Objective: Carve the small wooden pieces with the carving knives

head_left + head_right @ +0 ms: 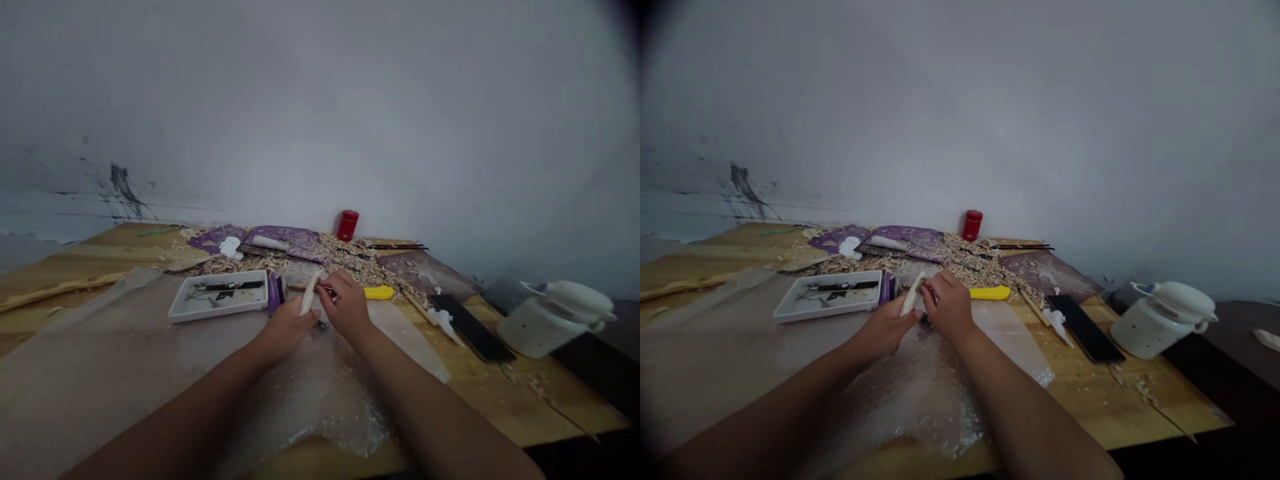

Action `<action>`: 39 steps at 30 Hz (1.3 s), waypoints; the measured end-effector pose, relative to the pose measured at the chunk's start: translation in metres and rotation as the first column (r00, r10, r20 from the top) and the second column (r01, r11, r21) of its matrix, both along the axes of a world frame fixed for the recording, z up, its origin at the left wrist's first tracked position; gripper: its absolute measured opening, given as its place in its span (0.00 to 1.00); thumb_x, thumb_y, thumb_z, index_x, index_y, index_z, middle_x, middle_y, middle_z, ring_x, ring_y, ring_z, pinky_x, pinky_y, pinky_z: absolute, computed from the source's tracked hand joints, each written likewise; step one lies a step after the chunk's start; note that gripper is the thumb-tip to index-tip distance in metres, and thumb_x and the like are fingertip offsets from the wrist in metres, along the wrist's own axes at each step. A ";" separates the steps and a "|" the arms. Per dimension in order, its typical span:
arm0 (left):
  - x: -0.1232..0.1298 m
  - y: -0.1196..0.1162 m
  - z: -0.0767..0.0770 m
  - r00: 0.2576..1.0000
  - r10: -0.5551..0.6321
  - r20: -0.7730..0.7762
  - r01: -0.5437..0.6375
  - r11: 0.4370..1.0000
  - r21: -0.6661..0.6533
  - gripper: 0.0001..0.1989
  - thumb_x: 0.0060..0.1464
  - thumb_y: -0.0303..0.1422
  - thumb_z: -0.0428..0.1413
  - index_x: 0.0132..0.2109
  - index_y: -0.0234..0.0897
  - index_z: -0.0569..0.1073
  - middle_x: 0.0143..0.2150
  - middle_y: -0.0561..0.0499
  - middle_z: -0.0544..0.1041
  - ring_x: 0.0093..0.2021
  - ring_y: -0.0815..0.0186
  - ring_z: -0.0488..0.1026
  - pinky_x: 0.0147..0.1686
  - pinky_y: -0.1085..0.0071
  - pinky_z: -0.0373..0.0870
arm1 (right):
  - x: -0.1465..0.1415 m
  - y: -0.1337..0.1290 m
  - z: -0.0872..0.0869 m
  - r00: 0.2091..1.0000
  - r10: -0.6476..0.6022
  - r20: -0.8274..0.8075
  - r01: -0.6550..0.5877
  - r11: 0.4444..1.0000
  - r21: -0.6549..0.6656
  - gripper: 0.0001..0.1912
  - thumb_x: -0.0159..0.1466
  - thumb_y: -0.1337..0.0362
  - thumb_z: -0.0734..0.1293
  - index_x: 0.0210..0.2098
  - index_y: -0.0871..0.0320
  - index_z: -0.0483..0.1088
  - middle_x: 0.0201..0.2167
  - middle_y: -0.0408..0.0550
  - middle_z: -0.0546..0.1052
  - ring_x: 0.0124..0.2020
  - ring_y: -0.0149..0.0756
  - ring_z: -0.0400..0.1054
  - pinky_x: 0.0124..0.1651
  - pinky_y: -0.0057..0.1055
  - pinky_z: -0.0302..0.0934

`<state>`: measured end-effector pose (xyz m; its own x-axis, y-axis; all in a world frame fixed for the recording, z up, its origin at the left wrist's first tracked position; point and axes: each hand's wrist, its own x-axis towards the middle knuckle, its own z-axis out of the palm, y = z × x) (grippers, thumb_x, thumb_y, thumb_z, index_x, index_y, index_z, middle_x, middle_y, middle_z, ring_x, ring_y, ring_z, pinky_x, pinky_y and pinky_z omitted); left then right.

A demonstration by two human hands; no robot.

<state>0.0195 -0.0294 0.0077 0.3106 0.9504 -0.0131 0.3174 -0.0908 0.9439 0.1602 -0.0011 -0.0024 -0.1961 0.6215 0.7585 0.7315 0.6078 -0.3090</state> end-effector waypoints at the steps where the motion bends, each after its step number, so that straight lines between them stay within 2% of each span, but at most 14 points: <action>1: -0.001 0.001 -0.001 1.000 0.000 -0.023 0.001 1.000 0.029 0.10 0.49 0.36 0.48 0.35 0.35 0.66 0.17 0.57 0.62 0.20 0.70 0.62 0.21 0.75 0.57 | 0.000 0.000 0.001 1.000 0.000 0.014 0.000 1.000 -0.002 0.05 0.58 0.67 0.61 0.27 0.58 0.68 0.27 0.46 0.67 0.30 0.33 0.62 0.33 0.28 0.56; 6: -0.003 0.007 -0.006 0.995 -0.012 -0.101 0.032 0.981 0.189 0.10 0.49 0.36 0.48 0.35 0.33 0.67 0.25 0.53 0.68 0.25 0.70 0.63 0.26 0.75 0.59 | 0.003 0.000 0.006 0.997 0.077 0.021 -0.076 0.996 -0.049 0.06 0.57 0.69 0.62 0.24 0.58 0.66 0.23 0.44 0.66 0.28 0.32 0.62 0.31 0.28 0.54; 12: -0.004 0.006 -0.007 0.995 -0.046 -0.093 0.056 0.993 0.102 0.12 0.50 0.37 0.46 0.38 0.34 0.66 0.22 0.55 0.67 0.23 0.70 0.63 0.24 0.75 0.60 | 0.011 0.006 0.013 0.971 0.237 -0.029 -0.238 0.955 -0.176 0.08 0.56 0.69 0.64 0.21 0.59 0.65 0.21 0.42 0.66 0.26 0.30 0.61 0.30 0.26 0.53; 17: -0.005 0.008 -0.010 0.988 -0.091 -0.126 0.109 0.984 0.141 0.11 0.48 0.35 0.48 0.37 0.33 0.68 0.30 0.51 0.71 0.32 0.67 0.66 0.32 0.74 0.62 | 0.023 0.013 0.014 0.935 0.324 -0.145 -0.355 0.862 -0.363 0.08 0.55 0.66 0.66 0.21 0.59 0.66 0.20 0.41 0.67 0.24 0.28 0.61 0.29 0.25 0.53; 20: -0.005 0.006 -0.008 0.987 -0.120 -0.103 0.131 0.985 0.113 0.10 0.47 0.34 0.49 0.37 0.33 0.68 0.31 0.51 0.71 0.32 0.67 0.66 0.33 0.74 0.62 | 0.028 0.015 0.012 0.920 0.339 -0.197 -0.392 0.798 -0.457 0.08 0.54 0.66 0.66 0.20 0.60 0.66 0.21 0.40 0.67 0.24 0.27 0.60 0.28 0.24 0.54; 22: -0.004 0.004 -0.006 0.992 -0.104 -0.073 0.109 0.992 0.067 0.10 0.47 0.34 0.49 0.37 0.34 0.68 0.27 0.53 0.70 0.29 0.68 0.66 0.29 0.75 0.62 | 0.025 0.016 0.010 0.932 0.297 -0.206 -0.361 0.801 -0.477 0.07 0.53 0.66 0.66 0.20 0.60 0.66 0.20 0.39 0.67 0.23 0.26 0.60 0.27 0.23 0.53; 24: -0.002 0.001 -0.004 0.997 -0.060 -0.041 0.060 0.998 0.003 0.11 0.48 0.34 0.49 0.38 0.34 0.67 0.22 0.55 0.68 0.24 0.69 0.64 0.24 0.76 0.60 | 0.019 0.016 0.006 0.962 0.211 -0.175 -0.268 0.856 -0.443 0.07 0.52 0.66 0.66 0.20 0.59 0.66 0.19 0.39 0.67 0.22 0.27 0.60 0.26 0.23 0.52; 27: 0.000 0.000 -0.003 1.000 -0.010 -0.022 0.009 0.999 -0.046 0.11 0.48 0.34 0.49 0.40 0.35 0.66 0.19 0.57 0.64 0.19 0.71 0.60 0.19 0.77 0.56 | 0.005 0.012 0.001 0.996 0.052 -0.077 -0.073 0.952 -0.298 0.08 0.52 0.68 0.65 0.18 0.58 0.64 0.18 0.39 0.66 0.22 0.28 0.60 0.26 0.24 0.51; 29: 0.000 0.001 -0.003 1.000 -0.011 -0.021 0.010 0.999 -0.037 0.11 0.48 0.34 0.49 0.39 0.35 0.66 0.20 0.57 0.64 0.19 0.72 0.58 0.18 0.77 0.55 | -0.001 0.007 -0.001 0.999 -0.041 -0.003 0.039 0.981 -0.191 0.08 0.53 0.68 0.64 0.18 0.58 0.63 0.19 0.40 0.66 0.23 0.29 0.60 0.26 0.25 0.50; 34: 0.001 0.003 -0.005 0.998 -0.061 -0.007 0.061 0.996 0.060 0.09 0.49 0.34 0.48 0.37 0.34 0.66 0.24 0.55 0.66 0.24 0.71 0.62 0.22 0.77 0.58 | -0.008 -0.005 0.000 0.954 -0.238 0.183 0.235 0.971 0.036 0.08 0.56 0.66 0.62 0.21 0.58 0.64 0.23 0.45 0.67 0.25 0.32 0.60 0.28 0.28 0.50; 36: 0.001 0.002 -0.004 0.998 -0.065 -0.003 0.065 0.994 0.090 0.08 0.49 0.33 0.48 0.36 0.34 0.66 0.26 0.54 0.67 0.26 0.71 0.63 0.24 0.77 0.59 | -0.009 -0.007 0.001 0.932 -0.282 0.226 0.265 0.959 0.102 0.08 0.57 0.66 0.61 0.21 0.58 0.64 0.23 0.46 0.66 0.25 0.32 0.59 0.28 0.29 0.49; 39: 0.002 0.000 -0.001 0.999 -0.038 0.000 0.038 0.999 0.039 0.09 0.49 0.33 0.48 0.38 0.35 0.65 0.24 0.55 0.66 0.23 0.71 0.61 0.21 0.77 0.57 | -0.009 -0.008 0.003 0.932 -0.289 0.217 0.270 0.956 0.113 0.07 0.57 0.66 0.61 0.22 0.58 0.65 0.24 0.46 0.67 0.26 0.33 0.59 0.29 0.29 0.50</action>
